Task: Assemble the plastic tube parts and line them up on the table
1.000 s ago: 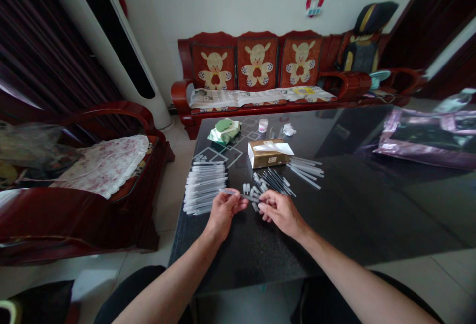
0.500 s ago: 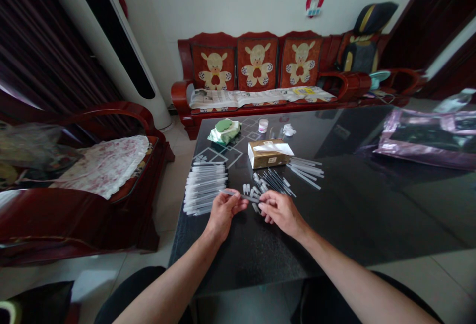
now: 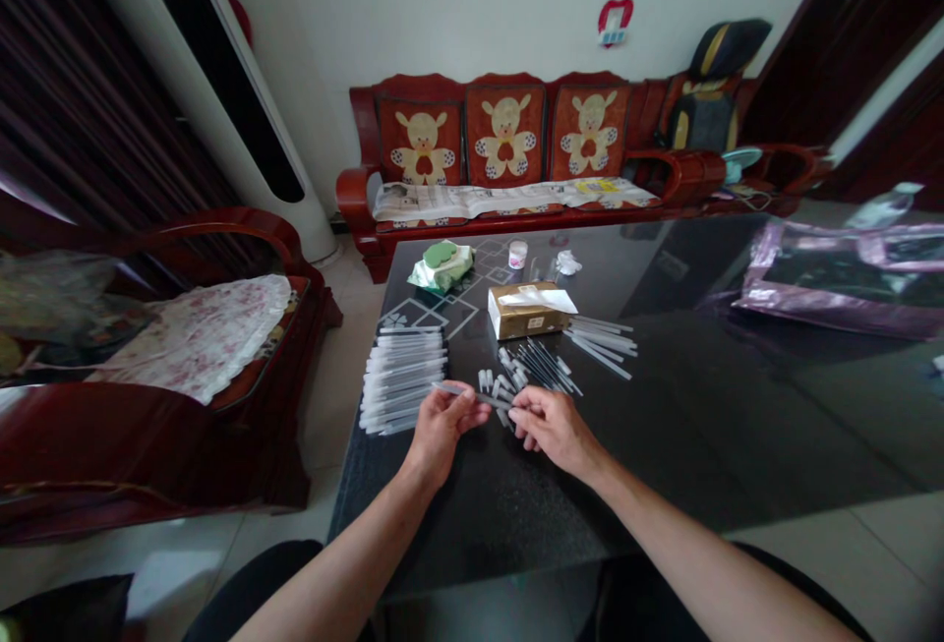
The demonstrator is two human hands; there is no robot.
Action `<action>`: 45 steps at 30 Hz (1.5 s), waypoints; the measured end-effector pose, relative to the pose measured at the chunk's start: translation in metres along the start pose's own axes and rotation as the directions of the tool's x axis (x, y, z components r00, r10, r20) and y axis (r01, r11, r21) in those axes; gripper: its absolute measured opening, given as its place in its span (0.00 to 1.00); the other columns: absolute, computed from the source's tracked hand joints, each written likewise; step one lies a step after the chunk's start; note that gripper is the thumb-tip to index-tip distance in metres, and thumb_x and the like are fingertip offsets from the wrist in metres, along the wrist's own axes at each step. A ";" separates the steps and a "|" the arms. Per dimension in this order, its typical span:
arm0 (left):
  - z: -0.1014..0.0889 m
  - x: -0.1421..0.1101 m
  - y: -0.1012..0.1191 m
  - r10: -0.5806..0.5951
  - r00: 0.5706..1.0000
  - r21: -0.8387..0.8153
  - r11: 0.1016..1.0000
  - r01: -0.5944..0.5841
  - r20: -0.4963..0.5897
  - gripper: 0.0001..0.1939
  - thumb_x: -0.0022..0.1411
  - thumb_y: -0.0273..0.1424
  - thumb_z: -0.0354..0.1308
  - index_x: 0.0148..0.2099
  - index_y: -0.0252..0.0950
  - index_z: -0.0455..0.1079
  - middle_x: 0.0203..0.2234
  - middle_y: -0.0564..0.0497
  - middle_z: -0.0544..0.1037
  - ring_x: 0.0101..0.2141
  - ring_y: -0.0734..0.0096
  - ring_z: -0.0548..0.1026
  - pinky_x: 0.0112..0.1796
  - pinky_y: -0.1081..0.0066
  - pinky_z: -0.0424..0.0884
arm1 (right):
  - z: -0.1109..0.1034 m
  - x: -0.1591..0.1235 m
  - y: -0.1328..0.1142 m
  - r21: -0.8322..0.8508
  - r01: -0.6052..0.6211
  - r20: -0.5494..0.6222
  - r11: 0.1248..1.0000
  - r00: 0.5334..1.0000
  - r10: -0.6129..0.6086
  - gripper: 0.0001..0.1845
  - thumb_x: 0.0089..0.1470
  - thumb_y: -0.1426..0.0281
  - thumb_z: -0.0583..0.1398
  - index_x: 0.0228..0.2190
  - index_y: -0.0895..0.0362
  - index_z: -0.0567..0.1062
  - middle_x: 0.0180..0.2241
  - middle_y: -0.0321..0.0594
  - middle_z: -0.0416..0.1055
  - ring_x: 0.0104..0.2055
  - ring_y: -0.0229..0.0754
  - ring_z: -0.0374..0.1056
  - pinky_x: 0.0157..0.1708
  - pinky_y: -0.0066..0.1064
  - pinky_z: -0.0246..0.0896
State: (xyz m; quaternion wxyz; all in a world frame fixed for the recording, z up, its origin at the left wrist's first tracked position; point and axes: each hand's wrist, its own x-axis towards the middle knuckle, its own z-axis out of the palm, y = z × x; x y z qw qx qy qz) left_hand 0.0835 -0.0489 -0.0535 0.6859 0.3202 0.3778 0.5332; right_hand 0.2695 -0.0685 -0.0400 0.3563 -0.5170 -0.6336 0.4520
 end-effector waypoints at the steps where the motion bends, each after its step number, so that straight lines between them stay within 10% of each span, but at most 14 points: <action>1: 0.000 0.000 0.000 0.000 1.000 0.001 1.000 0.000 0.001 0.14 0.52 0.34 0.67 0.36 0.32 0.68 0.25 0.52 0.76 0.28 0.71 0.78 0.33 0.72 0.75 | 0.000 0.000 0.000 -0.010 0.016 0.010 1.000 1.000 -0.016 0.11 0.57 0.64 0.55 0.28 0.58 0.70 0.21 0.34 0.70 0.19 0.33 0.67 0.18 0.22 0.60; 45: -0.001 0.000 0.001 -0.018 1.000 0.026 1.000 0.018 0.009 0.14 0.52 0.35 0.66 0.37 0.32 0.69 0.25 0.50 0.76 0.28 0.71 0.77 0.32 0.73 0.74 | 0.003 -0.002 0.000 -0.074 0.033 0.086 0.997 0.996 -0.027 0.17 0.60 0.64 0.53 0.24 0.58 0.71 0.19 0.35 0.71 0.17 0.32 0.65 0.17 0.21 0.57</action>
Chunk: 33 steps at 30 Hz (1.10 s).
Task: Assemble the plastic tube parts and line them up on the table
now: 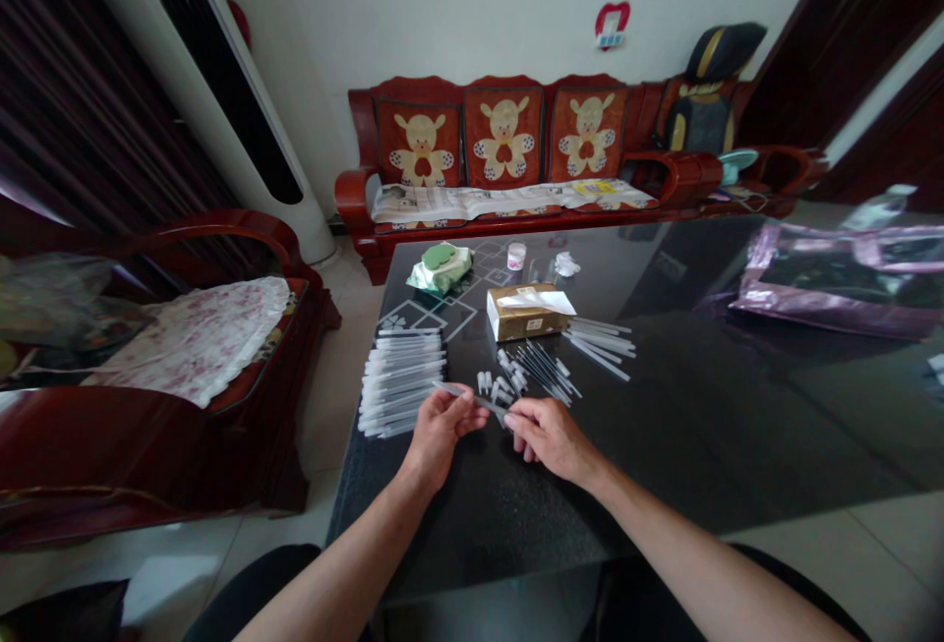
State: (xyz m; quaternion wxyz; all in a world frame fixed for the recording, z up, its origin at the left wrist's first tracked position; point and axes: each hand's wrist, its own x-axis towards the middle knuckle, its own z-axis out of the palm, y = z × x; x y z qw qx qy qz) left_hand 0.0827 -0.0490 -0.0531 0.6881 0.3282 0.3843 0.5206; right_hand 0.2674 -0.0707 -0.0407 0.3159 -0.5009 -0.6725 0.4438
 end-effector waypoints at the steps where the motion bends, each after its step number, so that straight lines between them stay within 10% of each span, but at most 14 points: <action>1: 0.000 0.000 0.000 -0.001 1.000 -0.001 1.000 0.001 -0.001 0.15 0.52 0.36 0.66 0.37 0.32 0.69 0.25 0.50 0.76 0.28 0.71 0.77 0.31 0.73 0.74 | 0.000 0.000 0.000 0.001 -0.001 0.000 1.000 1.000 0.001 0.17 0.60 0.64 0.53 0.24 0.58 0.70 0.19 0.35 0.71 0.17 0.32 0.65 0.17 0.21 0.57; 33: -0.002 0.001 -0.001 0.006 0.999 0.016 1.000 -0.007 0.041 0.14 0.55 0.35 0.64 0.40 0.31 0.69 0.27 0.50 0.76 0.28 0.72 0.76 0.32 0.73 0.73 | -0.003 -0.001 0.003 0.000 -0.023 0.013 1.000 1.000 0.023 0.12 0.57 0.66 0.56 0.26 0.59 0.71 0.20 0.35 0.71 0.17 0.32 0.65 0.17 0.21 0.58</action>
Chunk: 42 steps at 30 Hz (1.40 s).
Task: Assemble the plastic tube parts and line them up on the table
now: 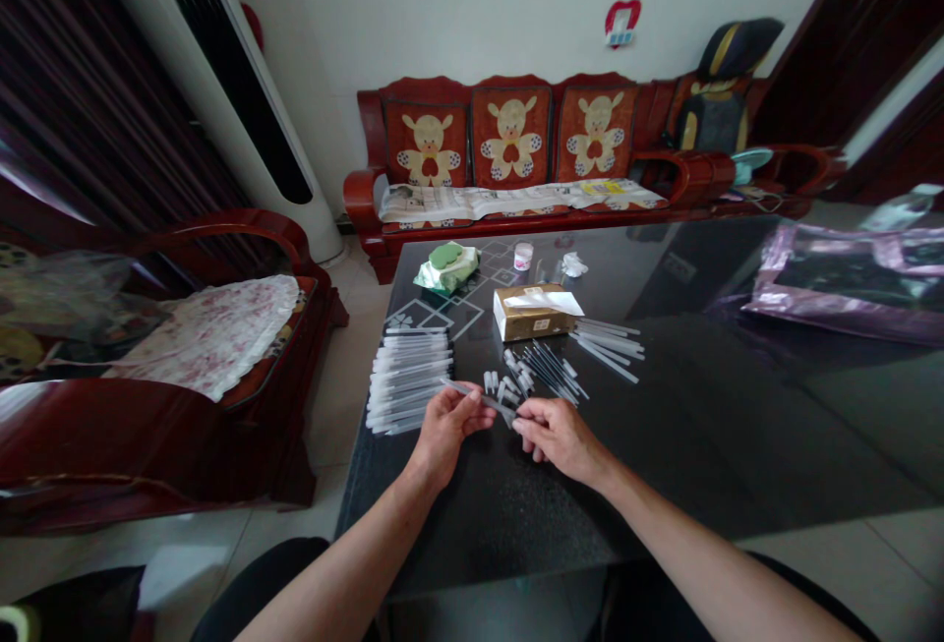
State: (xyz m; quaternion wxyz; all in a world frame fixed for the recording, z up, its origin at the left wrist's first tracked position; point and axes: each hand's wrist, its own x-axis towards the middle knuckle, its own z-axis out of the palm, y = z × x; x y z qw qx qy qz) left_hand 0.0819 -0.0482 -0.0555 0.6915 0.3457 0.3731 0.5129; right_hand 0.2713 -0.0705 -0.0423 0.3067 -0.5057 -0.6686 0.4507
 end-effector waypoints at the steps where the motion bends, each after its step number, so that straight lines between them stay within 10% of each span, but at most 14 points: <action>1: 0.000 0.000 0.000 0.000 1.000 0.001 1.000 0.000 0.000 0.14 0.55 0.35 0.64 0.40 0.31 0.69 0.27 0.50 0.76 0.28 0.72 0.76 0.32 0.73 0.73 | 0.000 0.000 0.000 0.000 -0.001 0.001 1.000 1.000 0.001 0.12 0.57 0.65 0.56 0.26 0.59 0.71 0.20 0.35 0.71 0.17 0.32 0.65 0.17 0.21 0.58; 42: 0.003 -0.002 0.002 -0.012 1.000 0.001 1.000 0.012 -0.011 0.16 0.53 0.37 0.66 0.38 0.31 0.69 0.25 0.50 0.75 0.28 0.71 0.76 0.31 0.72 0.73 | 0.002 0.000 0.000 0.056 -0.044 -0.033 0.997 0.998 0.046 0.13 0.56 0.64 0.56 0.28 0.60 0.73 0.19 0.34 0.70 0.16 0.31 0.64 0.17 0.20 0.57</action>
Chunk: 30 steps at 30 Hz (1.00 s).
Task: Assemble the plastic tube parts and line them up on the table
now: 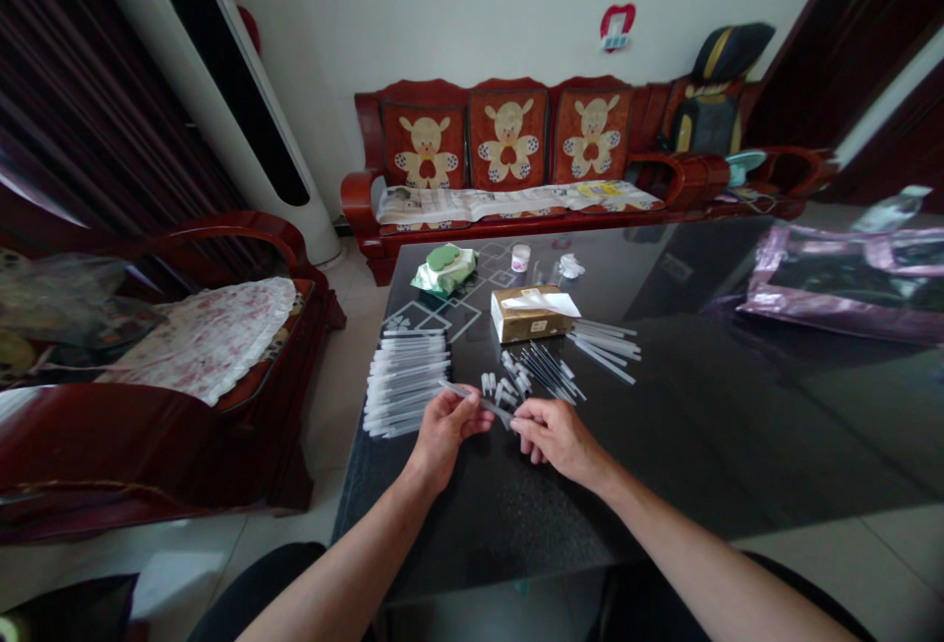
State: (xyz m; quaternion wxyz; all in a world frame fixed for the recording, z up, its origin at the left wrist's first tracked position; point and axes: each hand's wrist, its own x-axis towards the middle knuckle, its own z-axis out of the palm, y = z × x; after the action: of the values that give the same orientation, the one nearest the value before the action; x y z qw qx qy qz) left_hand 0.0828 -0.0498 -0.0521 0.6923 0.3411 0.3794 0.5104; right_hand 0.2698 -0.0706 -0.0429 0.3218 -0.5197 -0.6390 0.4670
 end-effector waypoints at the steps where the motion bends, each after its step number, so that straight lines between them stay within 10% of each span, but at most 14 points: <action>1: 0.000 0.000 0.000 -0.001 1.000 0.000 1.000 0.001 -0.002 0.16 0.52 0.37 0.66 0.38 0.31 0.69 0.26 0.50 0.75 0.28 0.71 0.76 0.31 0.72 0.73 | 0.000 0.000 0.000 -0.004 0.007 0.011 1.000 1.000 -0.007 0.14 0.57 0.64 0.54 0.28 0.60 0.73 0.19 0.34 0.70 0.16 0.31 0.64 0.17 0.20 0.57; 19: -0.006 0.006 0.006 0.035 0.999 -0.014 0.999 -0.035 -0.008 0.17 0.53 0.39 0.65 0.39 0.32 0.70 0.24 0.50 0.75 0.26 0.72 0.76 0.30 0.73 0.73 | -0.014 0.006 0.002 0.001 0.028 -0.010 1.000 1.000 -0.028 0.21 0.60 0.60 0.49 0.31 0.61 0.74 0.19 0.36 0.72 0.16 0.33 0.66 0.15 0.21 0.58; 24: -0.015 0.013 0.017 0.036 0.998 -0.023 0.999 -0.037 -0.055 0.17 0.55 0.39 0.63 0.41 0.32 0.70 0.23 0.51 0.75 0.23 0.74 0.75 0.28 0.74 0.73 | -0.051 0.018 0.019 -0.156 -0.059 -0.254 0.986 0.967 0.018 0.14 0.54 0.64 0.54 0.29 0.60 0.74 0.18 0.36 0.70 0.14 0.34 0.64 0.13 0.22 0.55; 30: -0.011 0.006 0.013 -0.025 1.000 0.028 0.999 0.025 0.015 0.19 0.57 0.41 0.61 0.45 0.32 0.71 0.25 0.50 0.75 0.24 0.73 0.76 0.28 0.73 0.73 | -0.045 0.017 0.028 -0.446 0.002 -0.143 0.895 0.987 -0.073 0.09 0.51 0.70 0.56 0.25 0.57 0.76 0.20 0.37 0.73 0.20 0.37 0.68 0.21 0.26 0.59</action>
State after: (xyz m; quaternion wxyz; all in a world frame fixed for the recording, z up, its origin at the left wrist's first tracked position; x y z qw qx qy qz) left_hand 0.0683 -0.0397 -0.0477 0.6967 0.3500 0.3852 0.4937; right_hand 0.3160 -0.0420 -0.0538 0.2526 -0.6020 -0.7114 0.2601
